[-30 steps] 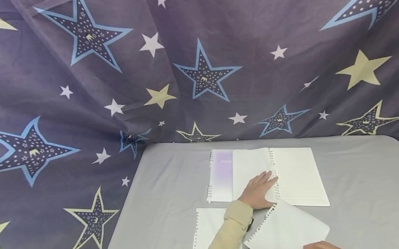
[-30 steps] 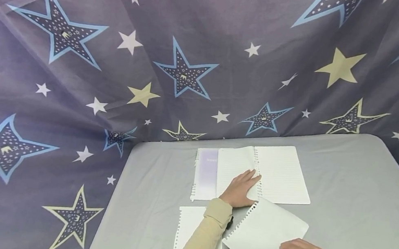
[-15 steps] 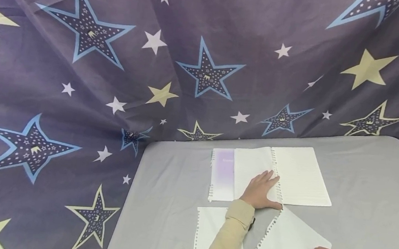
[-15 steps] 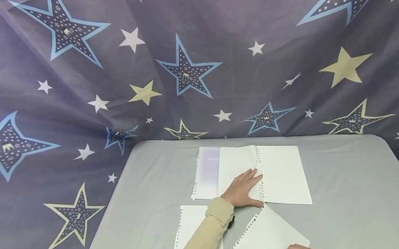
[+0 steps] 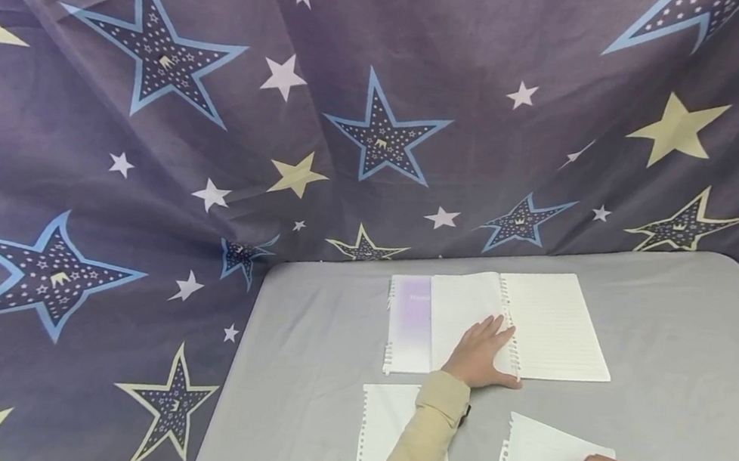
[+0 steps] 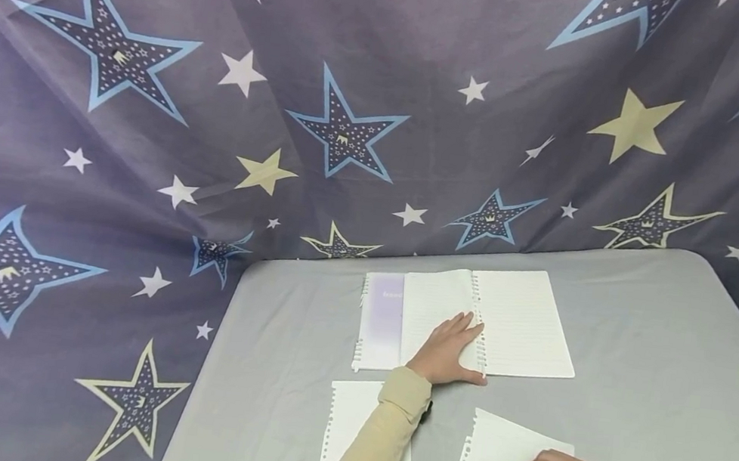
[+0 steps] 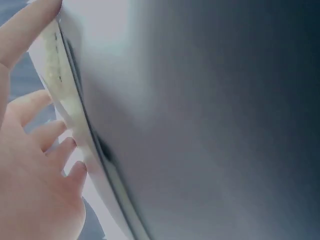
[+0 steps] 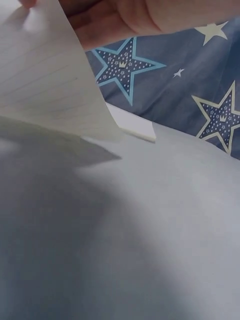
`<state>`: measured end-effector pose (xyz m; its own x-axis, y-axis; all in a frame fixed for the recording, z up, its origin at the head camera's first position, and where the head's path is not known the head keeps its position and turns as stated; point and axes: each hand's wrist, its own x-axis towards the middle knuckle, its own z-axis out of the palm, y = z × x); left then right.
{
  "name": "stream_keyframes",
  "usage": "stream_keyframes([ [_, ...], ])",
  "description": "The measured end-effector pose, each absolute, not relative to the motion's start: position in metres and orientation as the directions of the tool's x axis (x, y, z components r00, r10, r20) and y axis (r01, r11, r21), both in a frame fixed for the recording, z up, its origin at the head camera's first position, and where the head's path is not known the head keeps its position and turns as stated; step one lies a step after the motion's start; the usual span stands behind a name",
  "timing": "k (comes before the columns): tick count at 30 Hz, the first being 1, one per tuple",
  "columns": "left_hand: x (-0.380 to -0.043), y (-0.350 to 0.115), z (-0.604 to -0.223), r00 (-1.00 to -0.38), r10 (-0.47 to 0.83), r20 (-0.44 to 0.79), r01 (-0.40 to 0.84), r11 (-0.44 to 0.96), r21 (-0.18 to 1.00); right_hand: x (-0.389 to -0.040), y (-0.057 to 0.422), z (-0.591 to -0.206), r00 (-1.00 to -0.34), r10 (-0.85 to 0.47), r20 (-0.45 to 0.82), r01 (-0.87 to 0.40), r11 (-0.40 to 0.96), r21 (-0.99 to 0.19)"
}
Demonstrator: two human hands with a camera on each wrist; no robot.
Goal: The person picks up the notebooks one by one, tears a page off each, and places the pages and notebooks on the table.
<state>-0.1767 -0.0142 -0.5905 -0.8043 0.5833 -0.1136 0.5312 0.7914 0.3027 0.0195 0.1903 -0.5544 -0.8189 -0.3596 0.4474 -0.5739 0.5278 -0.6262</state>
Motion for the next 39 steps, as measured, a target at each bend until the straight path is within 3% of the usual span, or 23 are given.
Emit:
stream_keyframes([
  [8, -0.165, -0.024, -0.578, -0.798, 0.602, 0.009, 0.546, 0.717, 0.433, 0.009, 0.196, -0.545, -0.774, -0.316, 0.548, -0.625, 0.515, -0.587],
  [15, -0.143, -0.04, -0.562, -0.826, 0.556, 0.092, 0.507, 0.662, 0.552, -0.007, 0.197, -0.529, -0.643, -0.32, 0.696, -0.756, 0.412, -0.509],
  [18, -0.133, -0.045, -0.557, -0.846, 0.526, 0.086, 0.463, 0.644, 0.609, -0.012, 0.196, -0.523, -0.625, -0.289, 0.725, -0.769, 0.387, -0.508],
  [26, -0.1, -0.054, -0.541, -0.81, 0.587, 0.021, 0.351, 0.455, 0.818, -0.018, 0.2, -0.509, -0.68, -0.165, 0.714, -0.683, 0.497, -0.535],
  [33, -0.08, -0.061, -0.531, -0.835, 0.55, -0.017, 0.324, 0.518, 0.792, -0.025, 0.205, -0.497, -0.695, -0.094, 0.713, -0.632, 0.552, -0.544],
  [39, -0.07, -0.062, -0.527, -0.836, 0.547, 0.035, 0.241, 0.31, 0.92, -0.027, 0.206, -0.49, -0.743, -0.065, 0.666, -0.559, 0.608, -0.564],
])
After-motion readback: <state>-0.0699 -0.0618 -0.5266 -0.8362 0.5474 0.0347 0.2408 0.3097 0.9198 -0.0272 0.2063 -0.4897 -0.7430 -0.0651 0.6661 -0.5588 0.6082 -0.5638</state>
